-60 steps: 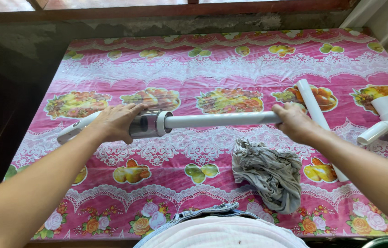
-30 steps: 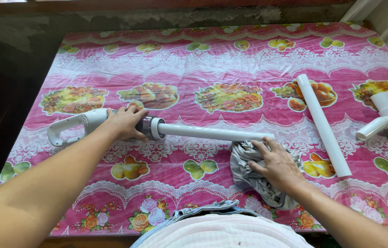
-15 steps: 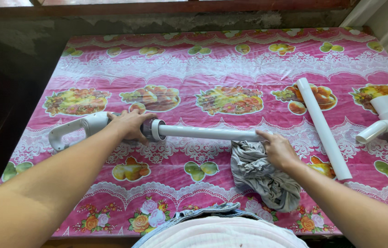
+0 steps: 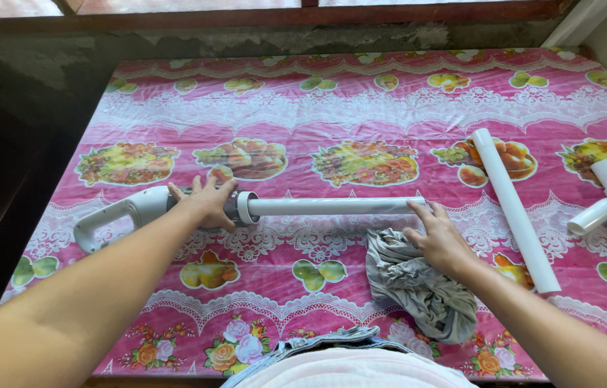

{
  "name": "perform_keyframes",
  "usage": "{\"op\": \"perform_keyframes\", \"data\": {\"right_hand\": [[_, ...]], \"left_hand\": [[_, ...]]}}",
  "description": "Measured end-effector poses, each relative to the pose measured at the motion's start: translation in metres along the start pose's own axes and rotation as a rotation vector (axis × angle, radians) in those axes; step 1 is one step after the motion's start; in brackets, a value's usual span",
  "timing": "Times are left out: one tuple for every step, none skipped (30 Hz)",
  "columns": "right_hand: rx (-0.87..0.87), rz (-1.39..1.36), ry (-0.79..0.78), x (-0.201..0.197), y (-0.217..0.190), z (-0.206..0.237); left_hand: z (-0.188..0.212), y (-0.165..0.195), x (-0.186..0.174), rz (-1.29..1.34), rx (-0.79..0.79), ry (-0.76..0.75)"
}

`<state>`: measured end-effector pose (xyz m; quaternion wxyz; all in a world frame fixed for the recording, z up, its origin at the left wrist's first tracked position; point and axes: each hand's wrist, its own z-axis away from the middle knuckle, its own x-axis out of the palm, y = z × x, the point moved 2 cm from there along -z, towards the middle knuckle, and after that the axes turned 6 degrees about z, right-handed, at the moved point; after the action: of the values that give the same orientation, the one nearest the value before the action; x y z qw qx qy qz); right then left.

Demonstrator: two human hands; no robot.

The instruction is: The person wipes the parts of a cordless stick vacuum with a cloth, then attaches the extension wand to the motor body and clicks the floor head onto the wand. They lift the assembled vacuum and move the floor head over the bed sheet to test it.

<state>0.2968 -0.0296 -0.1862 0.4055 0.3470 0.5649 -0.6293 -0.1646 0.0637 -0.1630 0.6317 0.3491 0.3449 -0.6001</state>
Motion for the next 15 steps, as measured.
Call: {"op": "perform_keyframes", "data": {"right_hand": [[0.019,-0.011,0.002,-0.003,0.004,0.01],[0.04,-0.022,0.004,-0.007,0.01,0.02],[0.063,-0.034,0.007,-0.009,0.017,0.028],[0.056,-0.009,0.054,-0.013,0.024,0.033],[0.051,0.017,0.102,-0.019,0.034,0.038],[0.049,0.045,0.151,-0.026,0.046,0.044],[0.08,0.041,0.186,-0.033,0.059,0.05],[0.11,0.037,0.221,-0.04,0.073,0.053],[0.137,0.032,0.254,-0.046,0.088,0.055],[0.205,0.036,0.279,-0.052,0.102,0.056],[0.269,0.038,0.302,-0.057,0.117,0.056],[0.331,0.04,0.324,-0.06,0.131,0.056],[0.366,0.014,0.337,-0.061,0.144,0.057],[0.398,-0.013,0.349,-0.062,0.157,0.056],[0.428,-0.039,0.36,-0.063,0.169,0.056]], "left_hand": [[-0.001,0.001,0.002,0.001,-0.008,0.005],[-0.002,0.002,0.004,0.002,-0.014,0.011],[-0.003,0.004,0.006,0.005,-0.04,0.0],[-0.006,0.008,0.006,0.006,-0.062,-0.01],[-0.008,0.013,0.007,0.007,-0.081,-0.021],[-0.01,0.019,0.008,-0.002,-0.097,-0.029],[-0.012,0.025,0.008,-0.012,-0.112,-0.038],[-0.013,0.031,0.009,-0.02,-0.13,-0.046],[-0.015,0.042,0.009,-0.011,-0.081,-0.043],[-0.016,0.054,0.01,-0.001,-0.036,-0.041],[-0.016,0.064,0.012,0.011,0.005,-0.038],[-0.015,0.076,0.013,0.015,0.027,-0.045],[-0.016,0.092,0.016,0.019,0.047,-0.052],[-0.015,0.108,0.019,0.026,0.063,-0.059],[-0.014,0.123,0.021,0.028,0.081,-0.065]]}}
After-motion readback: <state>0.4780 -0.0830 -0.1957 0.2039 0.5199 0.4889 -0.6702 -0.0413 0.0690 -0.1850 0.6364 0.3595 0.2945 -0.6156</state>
